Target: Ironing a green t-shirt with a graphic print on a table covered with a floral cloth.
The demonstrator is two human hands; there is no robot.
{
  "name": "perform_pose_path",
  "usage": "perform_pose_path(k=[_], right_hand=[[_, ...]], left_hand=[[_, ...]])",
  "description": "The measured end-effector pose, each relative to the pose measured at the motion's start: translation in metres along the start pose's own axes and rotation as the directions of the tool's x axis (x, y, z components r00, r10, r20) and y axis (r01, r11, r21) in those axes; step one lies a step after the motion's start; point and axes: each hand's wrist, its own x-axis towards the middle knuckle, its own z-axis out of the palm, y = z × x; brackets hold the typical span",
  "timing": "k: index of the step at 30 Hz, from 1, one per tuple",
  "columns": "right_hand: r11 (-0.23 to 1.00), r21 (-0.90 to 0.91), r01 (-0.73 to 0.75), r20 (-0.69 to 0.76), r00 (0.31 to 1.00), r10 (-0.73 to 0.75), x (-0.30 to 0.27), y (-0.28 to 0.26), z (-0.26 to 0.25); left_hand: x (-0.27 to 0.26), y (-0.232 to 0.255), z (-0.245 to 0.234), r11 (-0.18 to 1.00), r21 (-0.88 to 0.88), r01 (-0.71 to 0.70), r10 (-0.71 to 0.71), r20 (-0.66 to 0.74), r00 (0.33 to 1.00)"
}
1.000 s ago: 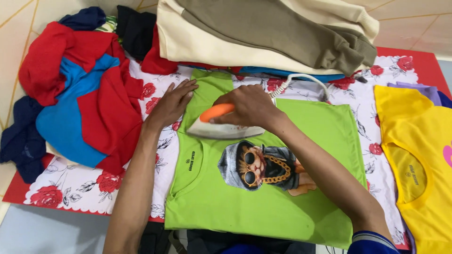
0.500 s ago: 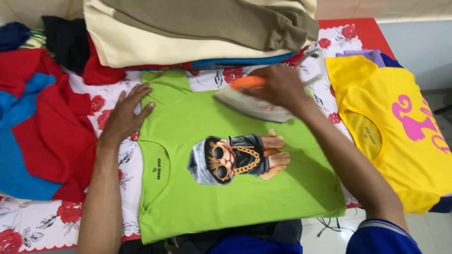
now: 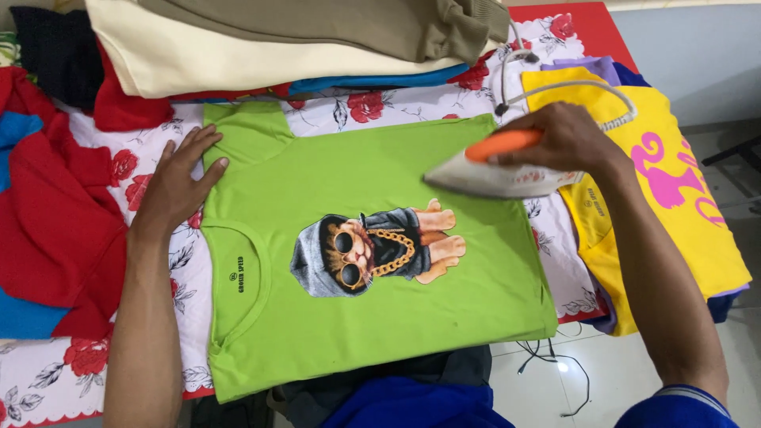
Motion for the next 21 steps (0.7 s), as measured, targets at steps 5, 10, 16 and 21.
perform_pose_path(k=[5, 10, 16, 21], right_hand=[[0.981, -0.182, -0.064, 0.29, 0.95, 0.116, -0.045, -0.029, -0.009], [0.965, -0.258, -0.039, 0.451, 0.879, 0.156, -0.064, -0.038, -0.013], [0.942, -0.262, -0.209, 0.141, 0.957, 0.252, -0.032, -0.02, 0.005], [0.947, -0.278, -0.159, -0.159, 0.98, 0.118, -0.013, -0.027, 0.009]], left_hand=[[0.001, 0.011, -0.002, 0.998, -0.025, 0.054, -0.053, 0.032, 0.998], [0.002, 0.009, -0.001, 0.998, -0.029, 0.059, -0.058, 0.03, 0.998], [0.003, 0.011, -0.001, 0.998, -0.026, 0.059, -0.058, 0.028, 0.998], [0.002, 0.01, 0.0, 0.998, -0.015, 0.057, -0.057, 0.017, 0.998]])
